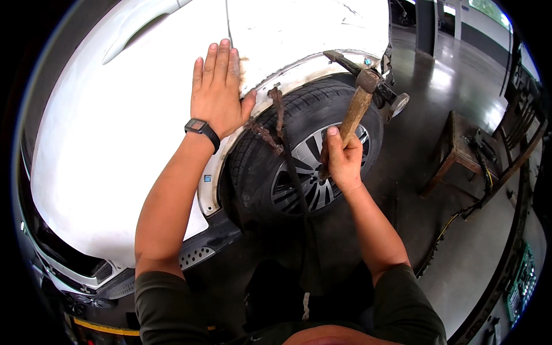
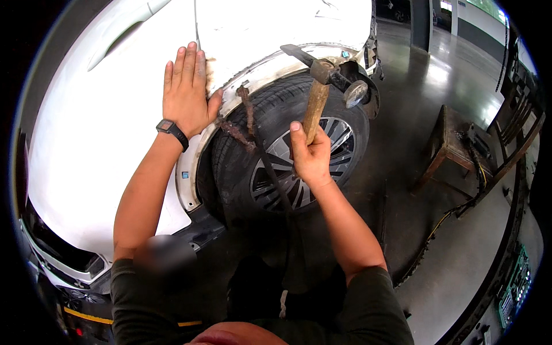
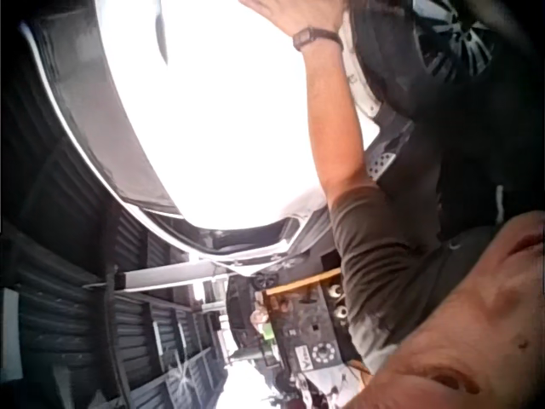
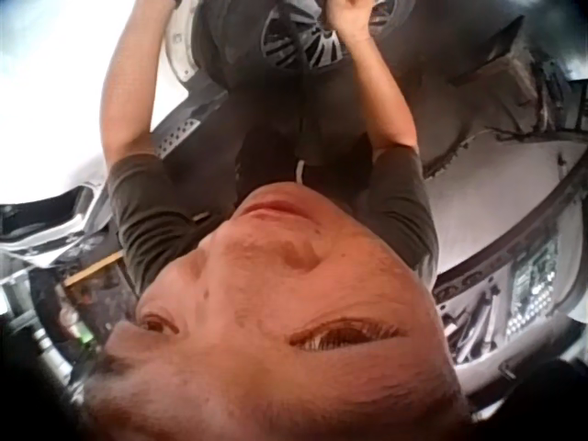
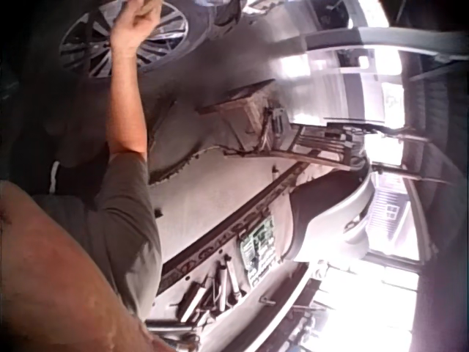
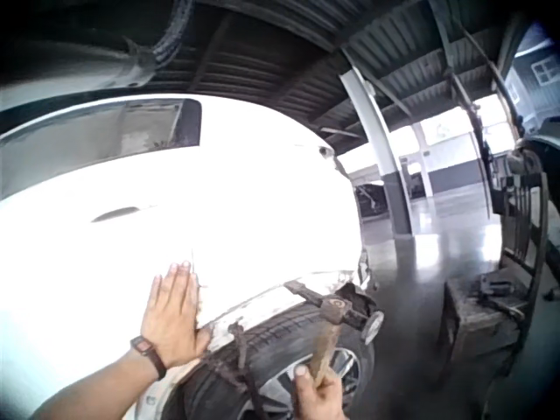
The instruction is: The person repairs a damaged car wheel arch by attaching metal washers with a welding tool, using a slide hammer to pull the dented metal outward, and سپس leveling the surface with a hammer.
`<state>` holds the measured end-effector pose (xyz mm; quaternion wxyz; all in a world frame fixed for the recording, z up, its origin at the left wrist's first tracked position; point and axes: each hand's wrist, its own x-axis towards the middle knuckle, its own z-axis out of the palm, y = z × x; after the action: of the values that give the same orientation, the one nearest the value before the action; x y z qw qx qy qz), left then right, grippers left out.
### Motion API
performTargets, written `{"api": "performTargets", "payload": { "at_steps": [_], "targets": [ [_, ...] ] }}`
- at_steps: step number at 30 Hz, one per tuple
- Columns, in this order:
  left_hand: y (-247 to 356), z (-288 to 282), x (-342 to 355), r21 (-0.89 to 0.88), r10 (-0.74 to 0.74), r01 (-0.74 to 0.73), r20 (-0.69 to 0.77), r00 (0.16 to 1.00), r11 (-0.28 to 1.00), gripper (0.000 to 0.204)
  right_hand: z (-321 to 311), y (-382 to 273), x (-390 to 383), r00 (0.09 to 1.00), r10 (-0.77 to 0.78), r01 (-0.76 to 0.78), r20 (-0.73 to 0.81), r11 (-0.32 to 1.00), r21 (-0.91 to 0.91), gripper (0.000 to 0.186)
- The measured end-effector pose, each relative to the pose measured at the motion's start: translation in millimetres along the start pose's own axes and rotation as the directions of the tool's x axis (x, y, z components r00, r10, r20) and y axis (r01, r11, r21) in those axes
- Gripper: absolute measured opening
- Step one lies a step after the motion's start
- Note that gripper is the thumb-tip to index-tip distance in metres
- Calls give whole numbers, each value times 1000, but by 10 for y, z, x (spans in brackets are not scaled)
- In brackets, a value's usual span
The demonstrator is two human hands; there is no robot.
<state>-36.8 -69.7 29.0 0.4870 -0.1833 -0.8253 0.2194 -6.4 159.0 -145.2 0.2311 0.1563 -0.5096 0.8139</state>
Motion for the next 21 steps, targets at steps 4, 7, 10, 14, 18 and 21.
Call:
{"api": "performTargets", "payload": {
  "at_steps": [4, 7, 10, 14, 18, 21],
  "targets": [
    [81, -8, 98, 40, -35, 33, 48, 998, 999, 88, -85, 101, 98, 1000, -12, 12, -2, 1000, -4, 34],
    [102, 12, 101, 30, -43, 42, 50, 998, 999, 86, -162, 94, 130, 1000, 16, -16, 3, 996, 84, 34],
    [178, 5, 140, 23, -60, 59, 39, 997, 998, 82, -296, 109, 76, 996, 69, -62, -64, 993, 98, 33],
    [300, 70, 187, 47, -105, 104, 16, 994, 993, 78, -439, 268, -187, 990, 128, -118, -65, 984, 132, 31],
    [467, 126, 271, 37, -165, 165, -3, 986, 986, 76, -813, 569, -501, 980, 199, -198, -25, 979, 45, 29],
    [548, 105, 361, 14, -209, 210, -26, 977, 978, 67, -1022, 667, -718, 971, 236, -236, -31, 972, 16, 28]
  ]
}}
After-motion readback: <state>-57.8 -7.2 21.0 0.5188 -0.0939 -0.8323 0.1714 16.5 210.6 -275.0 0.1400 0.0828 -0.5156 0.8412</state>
